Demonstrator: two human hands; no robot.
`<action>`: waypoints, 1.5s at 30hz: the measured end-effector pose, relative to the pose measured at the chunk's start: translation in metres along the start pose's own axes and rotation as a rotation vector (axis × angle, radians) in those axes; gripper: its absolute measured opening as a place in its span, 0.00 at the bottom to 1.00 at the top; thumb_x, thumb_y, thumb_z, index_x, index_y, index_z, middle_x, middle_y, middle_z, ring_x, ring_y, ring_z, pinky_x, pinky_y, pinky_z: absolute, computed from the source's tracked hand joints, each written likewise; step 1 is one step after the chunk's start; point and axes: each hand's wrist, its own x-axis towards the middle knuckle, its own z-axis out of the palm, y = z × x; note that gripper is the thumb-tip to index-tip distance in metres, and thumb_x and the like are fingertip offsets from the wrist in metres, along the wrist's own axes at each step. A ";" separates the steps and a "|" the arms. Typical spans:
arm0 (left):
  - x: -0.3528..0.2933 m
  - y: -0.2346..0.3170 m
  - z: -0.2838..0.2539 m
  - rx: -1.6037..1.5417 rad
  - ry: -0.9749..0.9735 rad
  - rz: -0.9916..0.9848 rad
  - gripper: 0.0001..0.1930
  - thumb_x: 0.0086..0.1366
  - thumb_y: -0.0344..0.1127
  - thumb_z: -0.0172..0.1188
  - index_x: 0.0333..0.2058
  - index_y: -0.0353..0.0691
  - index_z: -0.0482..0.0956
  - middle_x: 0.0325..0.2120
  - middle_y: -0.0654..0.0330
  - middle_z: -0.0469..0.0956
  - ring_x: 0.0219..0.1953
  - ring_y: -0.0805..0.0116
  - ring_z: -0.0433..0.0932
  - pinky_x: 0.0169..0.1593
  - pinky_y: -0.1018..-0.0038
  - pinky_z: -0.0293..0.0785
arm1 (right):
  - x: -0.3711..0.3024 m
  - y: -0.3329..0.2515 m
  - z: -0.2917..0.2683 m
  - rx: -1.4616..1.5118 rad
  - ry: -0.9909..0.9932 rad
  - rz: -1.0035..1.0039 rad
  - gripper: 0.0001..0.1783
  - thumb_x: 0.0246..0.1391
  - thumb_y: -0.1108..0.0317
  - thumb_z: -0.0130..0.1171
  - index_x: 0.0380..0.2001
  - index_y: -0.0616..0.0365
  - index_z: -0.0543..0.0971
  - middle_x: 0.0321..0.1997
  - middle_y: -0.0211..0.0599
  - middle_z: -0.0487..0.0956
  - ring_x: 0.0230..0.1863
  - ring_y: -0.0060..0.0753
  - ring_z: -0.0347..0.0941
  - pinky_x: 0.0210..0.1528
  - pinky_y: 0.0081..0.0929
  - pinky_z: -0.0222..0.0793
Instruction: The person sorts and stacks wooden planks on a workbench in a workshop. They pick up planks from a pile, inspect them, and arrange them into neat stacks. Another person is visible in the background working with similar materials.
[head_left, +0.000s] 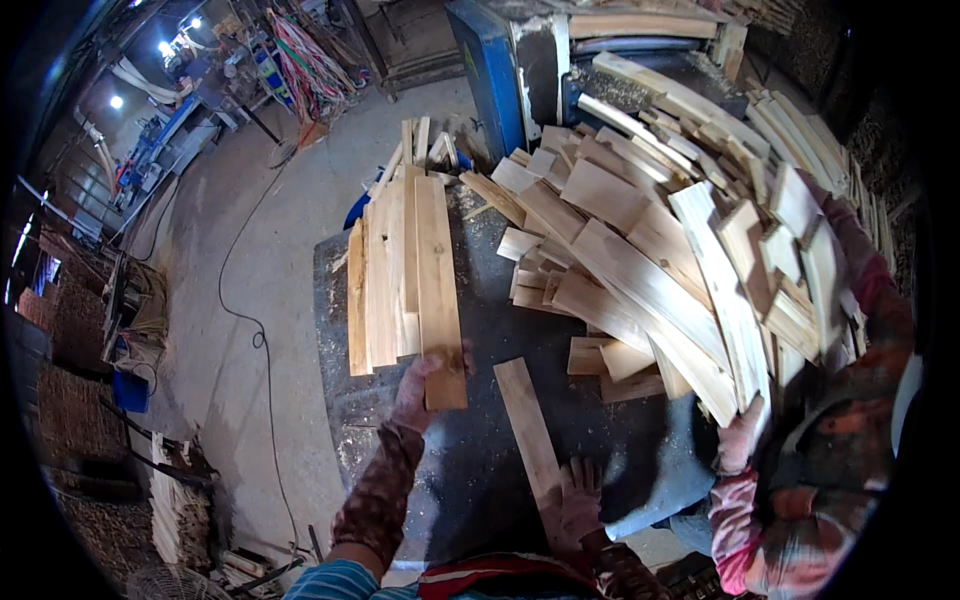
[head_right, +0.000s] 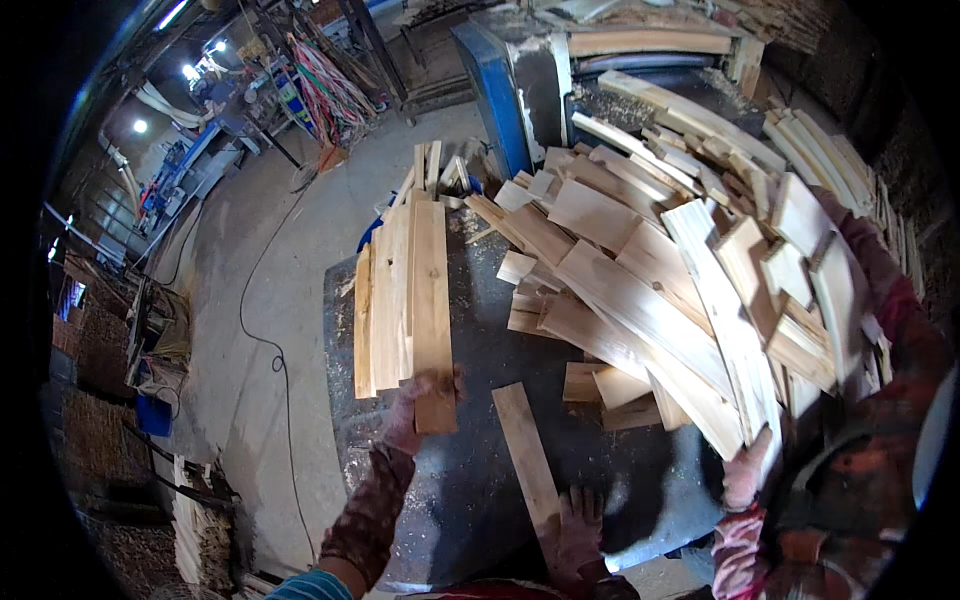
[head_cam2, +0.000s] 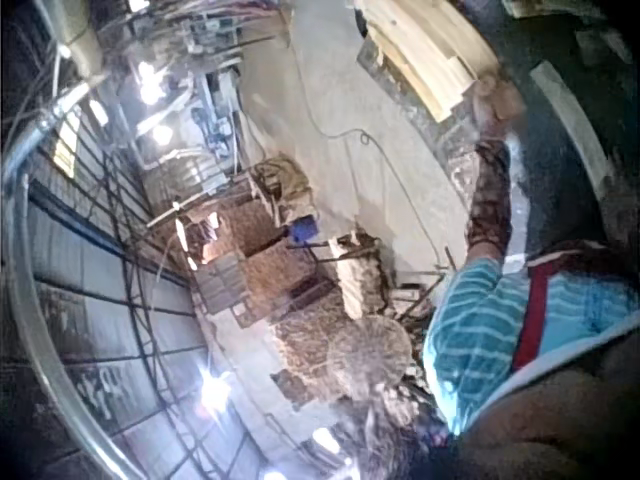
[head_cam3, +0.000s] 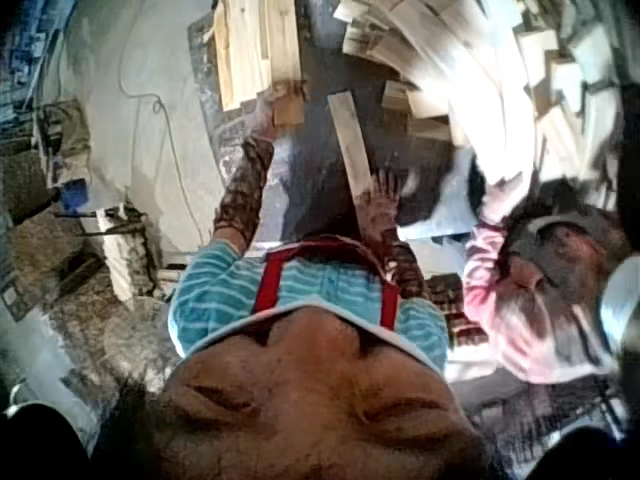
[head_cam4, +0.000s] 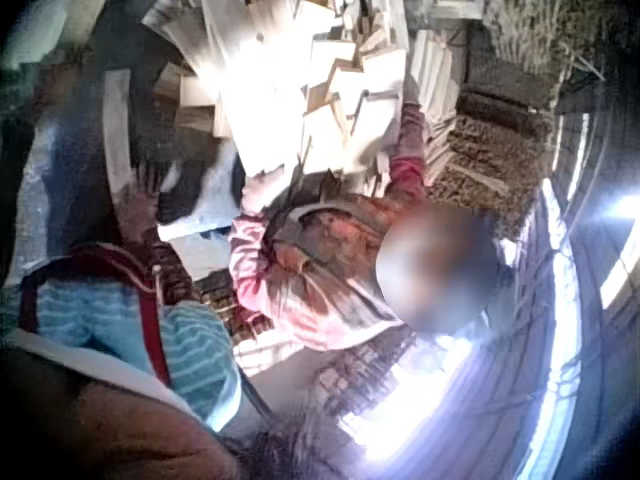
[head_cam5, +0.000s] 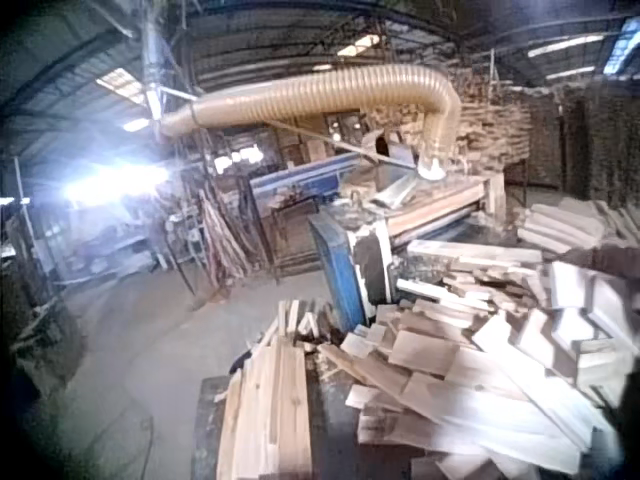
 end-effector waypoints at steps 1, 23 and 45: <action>-0.020 -0.001 0.014 0.050 0.010 0.026 0.29 0.59 0.43 0.66 0.56 0.34 0.72 0.45 0.55 0.79 0.45 0.63 0.80 0.51 0.65 0.78 | 0.008 -0.004 -0.003 -0.068 -0.021 0.037 0.43 0.52 0.46 0.64 0.65 0.62 0.67 0.66 0.50 0.70 0.71 0.57 0.58 0.74 0.58 0.45; -0.272 -0.108 0.171 -0.015 -0.409 -0.198 0.35 0.74 0.52 0.52 0.67 0.32 0.58 0.60 0.50 0.72 0.61 0.56 0.72 0.66 0.58 0.67 | -0.051 -0.099 -0.207 1.798 0.062 -0.015 0.26 0.61 0.61 0.62 0.55 0.71 0.75 0.52 0.50 0.81 0.49 0.39 0.81 0.52 0.36 0.79; -0.280 -0.141 0.100 0.083 0.109 0.115 0.20 0.64 0.27 0.60 0.55 0.39 0.73 0.45 0.57 0.81 0.44 0.64 0.82 0.48 0.66 0.80 | -0.074 -0.061 -0.115 0.694 -0.115 0.323 0.36 0.61 0.43 0.59 0.60 0.61 0.74 0.52 0.46 0.82 0.53 0.45 0.79 0.57 0.35 0.72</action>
